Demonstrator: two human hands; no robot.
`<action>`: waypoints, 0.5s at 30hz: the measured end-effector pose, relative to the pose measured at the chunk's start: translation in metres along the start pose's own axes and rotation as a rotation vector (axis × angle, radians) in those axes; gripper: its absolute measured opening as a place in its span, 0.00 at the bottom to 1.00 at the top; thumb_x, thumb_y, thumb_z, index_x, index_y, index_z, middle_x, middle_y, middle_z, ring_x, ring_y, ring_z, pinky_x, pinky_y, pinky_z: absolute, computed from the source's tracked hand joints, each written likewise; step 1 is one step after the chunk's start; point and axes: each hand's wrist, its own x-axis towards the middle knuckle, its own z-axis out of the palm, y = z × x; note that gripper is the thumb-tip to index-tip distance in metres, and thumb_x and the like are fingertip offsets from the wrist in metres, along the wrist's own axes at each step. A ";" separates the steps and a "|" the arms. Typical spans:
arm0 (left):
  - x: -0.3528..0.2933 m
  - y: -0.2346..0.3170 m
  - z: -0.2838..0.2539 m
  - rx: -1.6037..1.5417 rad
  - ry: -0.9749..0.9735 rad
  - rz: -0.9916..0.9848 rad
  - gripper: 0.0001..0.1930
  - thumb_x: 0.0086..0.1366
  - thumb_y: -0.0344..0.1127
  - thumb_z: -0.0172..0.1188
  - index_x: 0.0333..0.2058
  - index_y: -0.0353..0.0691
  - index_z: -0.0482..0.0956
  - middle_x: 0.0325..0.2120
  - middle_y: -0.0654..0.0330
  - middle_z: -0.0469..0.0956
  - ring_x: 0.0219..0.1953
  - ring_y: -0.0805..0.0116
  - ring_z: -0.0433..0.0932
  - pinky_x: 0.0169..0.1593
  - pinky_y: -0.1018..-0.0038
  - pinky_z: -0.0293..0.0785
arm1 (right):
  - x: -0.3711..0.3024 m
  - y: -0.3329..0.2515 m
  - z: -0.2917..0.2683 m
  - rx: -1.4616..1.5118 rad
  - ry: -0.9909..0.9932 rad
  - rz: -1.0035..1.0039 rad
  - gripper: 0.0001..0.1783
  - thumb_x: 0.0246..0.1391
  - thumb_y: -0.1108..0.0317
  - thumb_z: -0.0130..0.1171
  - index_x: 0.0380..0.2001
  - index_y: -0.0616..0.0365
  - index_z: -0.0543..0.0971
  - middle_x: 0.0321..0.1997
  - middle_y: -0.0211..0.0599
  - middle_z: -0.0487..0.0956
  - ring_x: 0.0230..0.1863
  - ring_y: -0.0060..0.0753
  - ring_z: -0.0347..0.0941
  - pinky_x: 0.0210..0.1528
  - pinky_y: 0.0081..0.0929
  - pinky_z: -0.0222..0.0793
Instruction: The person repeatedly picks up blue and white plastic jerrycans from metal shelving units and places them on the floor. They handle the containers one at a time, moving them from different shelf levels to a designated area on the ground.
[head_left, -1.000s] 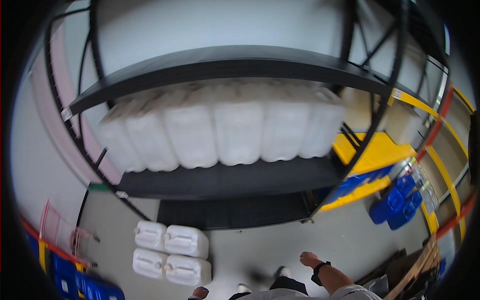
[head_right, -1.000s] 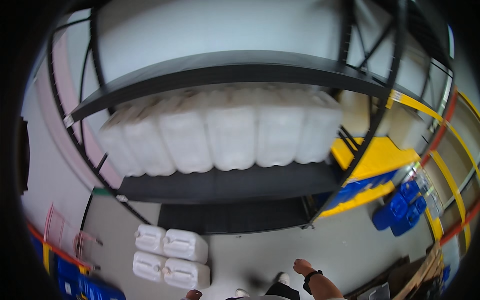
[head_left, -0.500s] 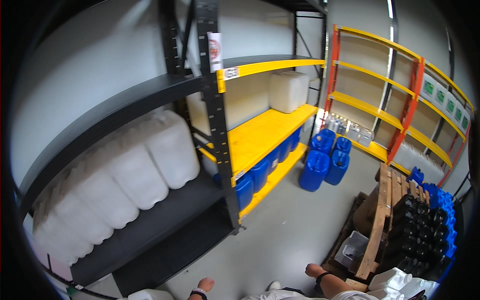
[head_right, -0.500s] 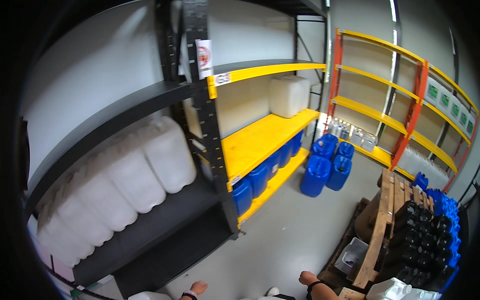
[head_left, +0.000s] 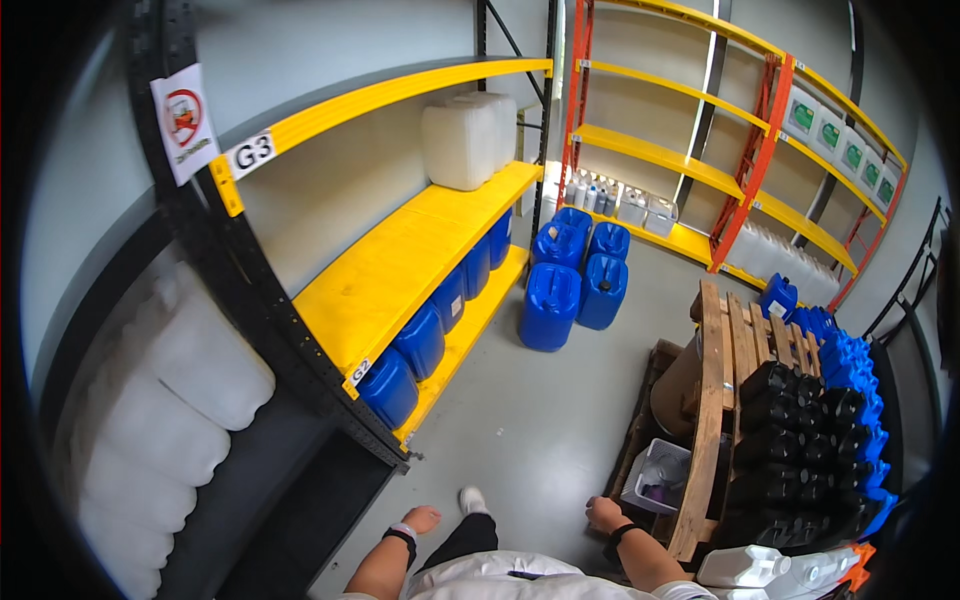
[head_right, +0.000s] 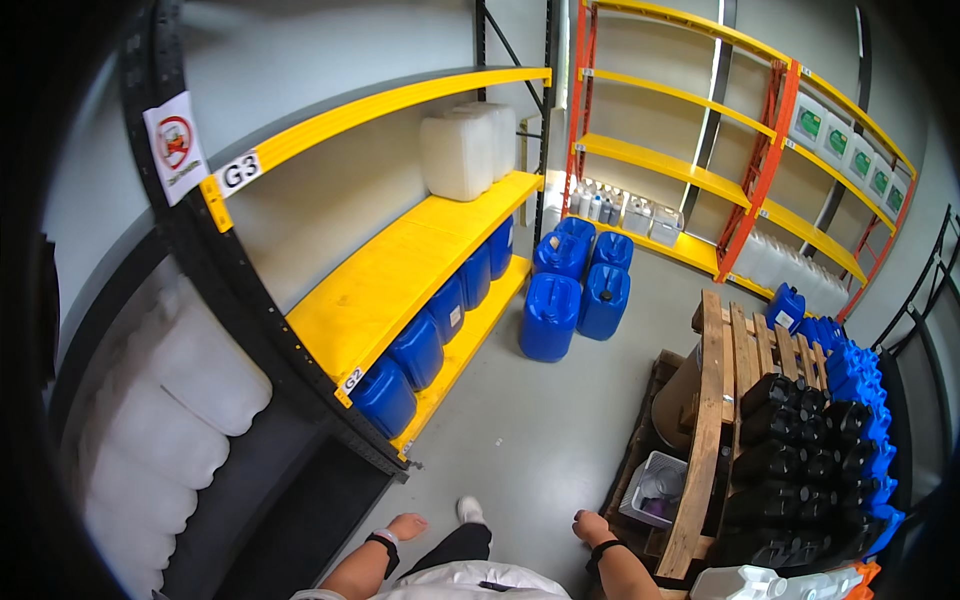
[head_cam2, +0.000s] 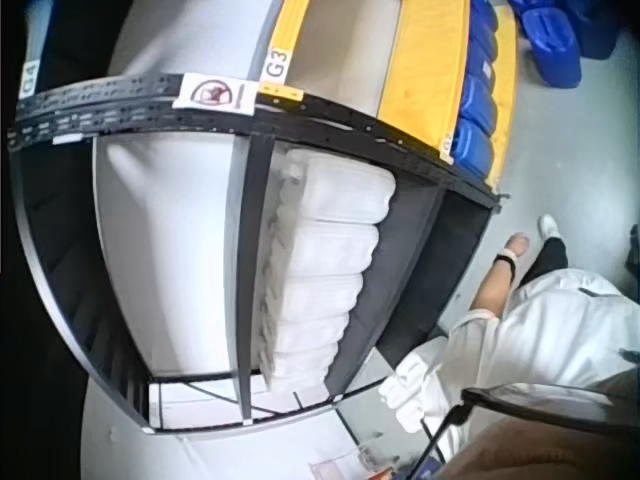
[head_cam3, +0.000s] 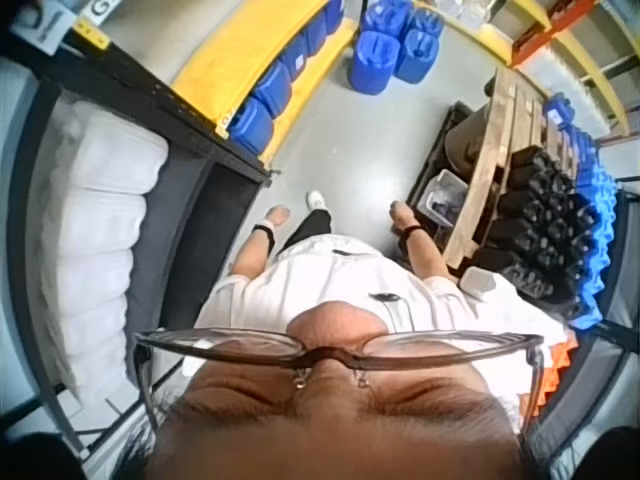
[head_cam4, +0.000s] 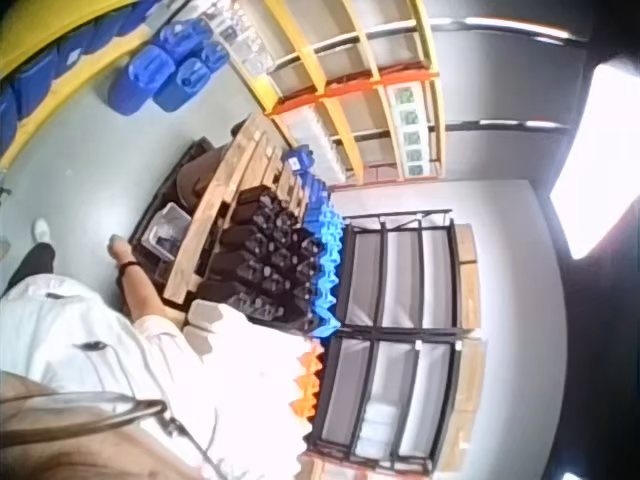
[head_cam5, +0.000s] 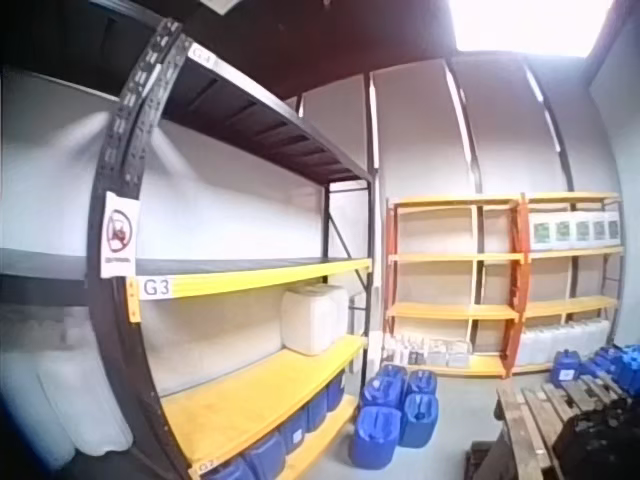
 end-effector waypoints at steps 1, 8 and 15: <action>0.012 0.001 -0.008 -0.010 -0.020 -0.030 0.13 0.52 0.44 0.54 0.35 0.48 0.78 0.36 0.55 0.76 0.41 0.57 0.73 0.46 0.69 0.68 | 0.011 0.004 -0.002 -0.005 -0.006 0.018 0.17 0.41 0.65 0.49 0.37 0.52 0.77 0.39 0.45 0.76 0.43 0.44 0.72 0.47 0.33 0.66; 0.110 -0.013 -0.072 0.023 0.034 -0.009 0.14 0.55 0.45 0.52 0.34 0.42 0.78 0.34 0.55 0.77 0.40 0.57 0.74 0.45 0.70 0.68 | 0.101 -0.012 -0.062 -0.001 0.001 0.156 0.16 0.44 0.64 0.47 0.37 0.52 0.77 0.42 0.44 0.75 0.45 0.45 0.70 0.46 0.34 0.67; 0.232 0.035 -0.164 -0.103 -0.019 0.216 0.13 0.54 0.41 0.52 0.33 0.40 0.78 0.36 0.53 0.76 0.41 0.57 0.73 0.44 0.70 0.68 | 0.196 -0.054 -0.124 0.137 0.143 0.143 0.15 0.41 0.63 0.53 0.36 0.50 0.78 0.38 0.45 0.76 0.43 0.45 0.71 0.47 0.33 0.66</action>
